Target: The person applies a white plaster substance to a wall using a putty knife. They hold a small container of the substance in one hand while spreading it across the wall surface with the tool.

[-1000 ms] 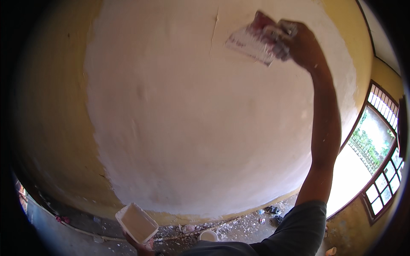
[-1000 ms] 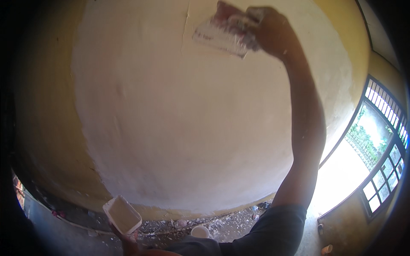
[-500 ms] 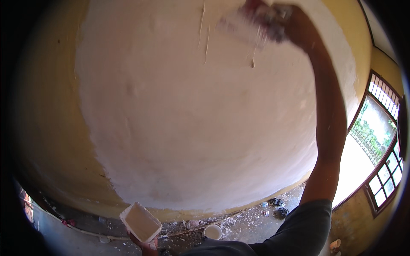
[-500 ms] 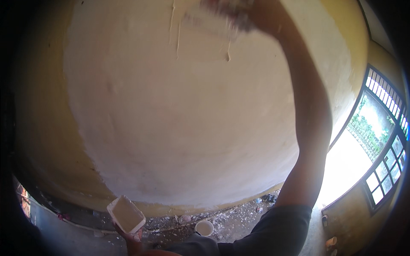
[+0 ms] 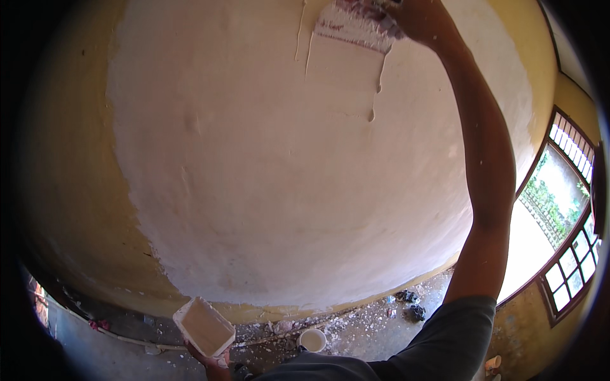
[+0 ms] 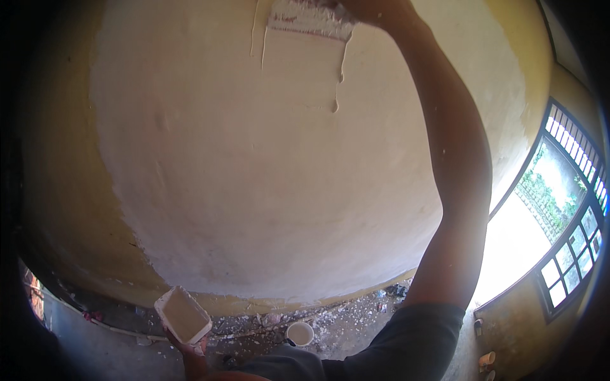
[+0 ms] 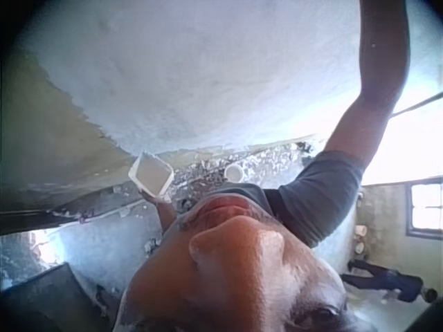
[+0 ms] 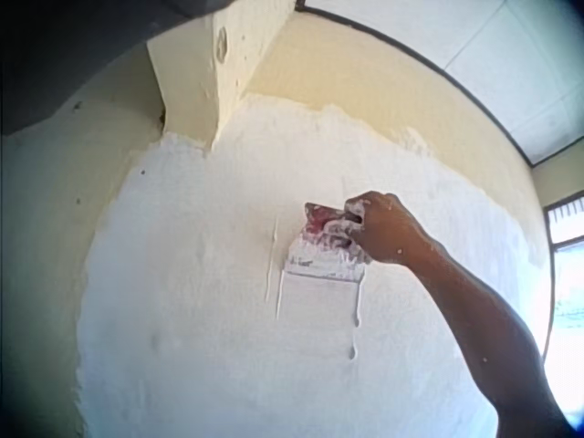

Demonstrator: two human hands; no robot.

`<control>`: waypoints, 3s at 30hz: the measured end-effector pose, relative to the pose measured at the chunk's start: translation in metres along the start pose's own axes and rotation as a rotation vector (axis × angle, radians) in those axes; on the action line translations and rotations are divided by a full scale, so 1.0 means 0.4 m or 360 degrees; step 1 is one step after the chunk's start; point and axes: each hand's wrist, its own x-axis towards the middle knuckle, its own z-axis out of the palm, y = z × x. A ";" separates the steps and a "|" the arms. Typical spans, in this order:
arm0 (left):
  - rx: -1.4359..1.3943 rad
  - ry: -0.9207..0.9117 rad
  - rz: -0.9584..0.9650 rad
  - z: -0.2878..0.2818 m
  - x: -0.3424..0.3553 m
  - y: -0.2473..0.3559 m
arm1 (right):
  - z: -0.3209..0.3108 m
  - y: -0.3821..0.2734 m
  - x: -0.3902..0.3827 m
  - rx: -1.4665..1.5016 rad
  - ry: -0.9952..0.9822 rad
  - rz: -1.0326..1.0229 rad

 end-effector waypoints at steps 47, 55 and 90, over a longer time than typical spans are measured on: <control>0.0088 -0.0124 0.0226 -0.022 0.018 -0.011 | 0.203 -0.109 0.030 0.0106 0.0101 -0.0248; 0.0061 -0.0021 0.0218 0.006 0.001 0.000 | 0.096 -0.331 -0.050 0.0593 -0.0677 0.0062; 0.0010 -0.0023 0.0034 -0.048 0.029 0.008 | 0.124 -0.375 -0.310 0.0673 -0.0570 0.0560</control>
